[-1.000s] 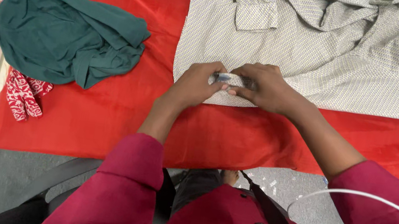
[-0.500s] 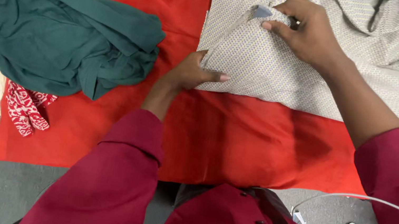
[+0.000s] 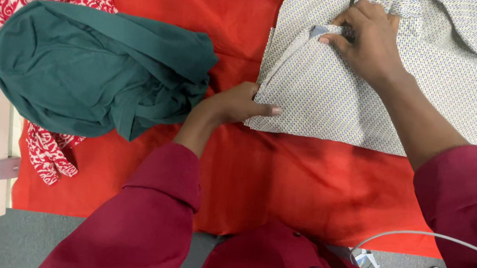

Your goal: The person folds a light-colored patterned shirt on a red-covered table. They smooth the fabric, fold the sleeves inward, and fold the shirt in half multiple times to create a compact bundle.

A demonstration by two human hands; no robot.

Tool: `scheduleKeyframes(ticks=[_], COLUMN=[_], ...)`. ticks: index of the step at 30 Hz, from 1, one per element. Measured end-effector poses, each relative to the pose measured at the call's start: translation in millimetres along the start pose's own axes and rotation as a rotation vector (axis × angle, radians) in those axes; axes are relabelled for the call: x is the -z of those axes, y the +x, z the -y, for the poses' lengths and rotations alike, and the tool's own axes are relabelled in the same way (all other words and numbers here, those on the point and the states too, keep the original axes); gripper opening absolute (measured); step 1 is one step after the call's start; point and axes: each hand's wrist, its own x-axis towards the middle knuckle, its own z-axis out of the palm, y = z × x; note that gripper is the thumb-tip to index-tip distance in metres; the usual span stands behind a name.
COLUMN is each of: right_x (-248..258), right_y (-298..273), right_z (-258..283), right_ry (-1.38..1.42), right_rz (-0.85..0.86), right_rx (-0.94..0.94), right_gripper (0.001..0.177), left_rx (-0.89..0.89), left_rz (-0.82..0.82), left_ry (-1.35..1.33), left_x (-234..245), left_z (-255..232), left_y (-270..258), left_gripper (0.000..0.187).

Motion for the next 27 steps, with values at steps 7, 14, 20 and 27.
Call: scheduleKeyframes(ticks=[7, 14, 20, 27], right_x=[19.7, 72.5, 77.4, 63.3], right_y=[-56.1, -191.9, -278.7, -299.3], right_z=[34.0, 47.9, -28.8, -110.6], right_ry=[0.011, 0.276, 0.809, 1.296], right_rz=[-0.255, -0.398, -0.541, -0.699], right_rx=[-0.162, -0.682, -1.467, -1.564], right_gripper=[0.025, 0.02, 0.052, 0.034], left_rx=[-0.191, -0.301, -0.302, -0.176], left_rz=[-0.089, -0.578, -0.699, -0.772], left_ry=[-0.075, -0.04, 0.056, 0.121], left_x=[-10.2, -49.4, -52.6, -51.5], left_z=[8.1, 15.1, 14.1, -4.3], left_y=[7.2, -0.8, -11.9, -22.4], left_gripper=[0.055, 0.039, 0.039, 0.036])
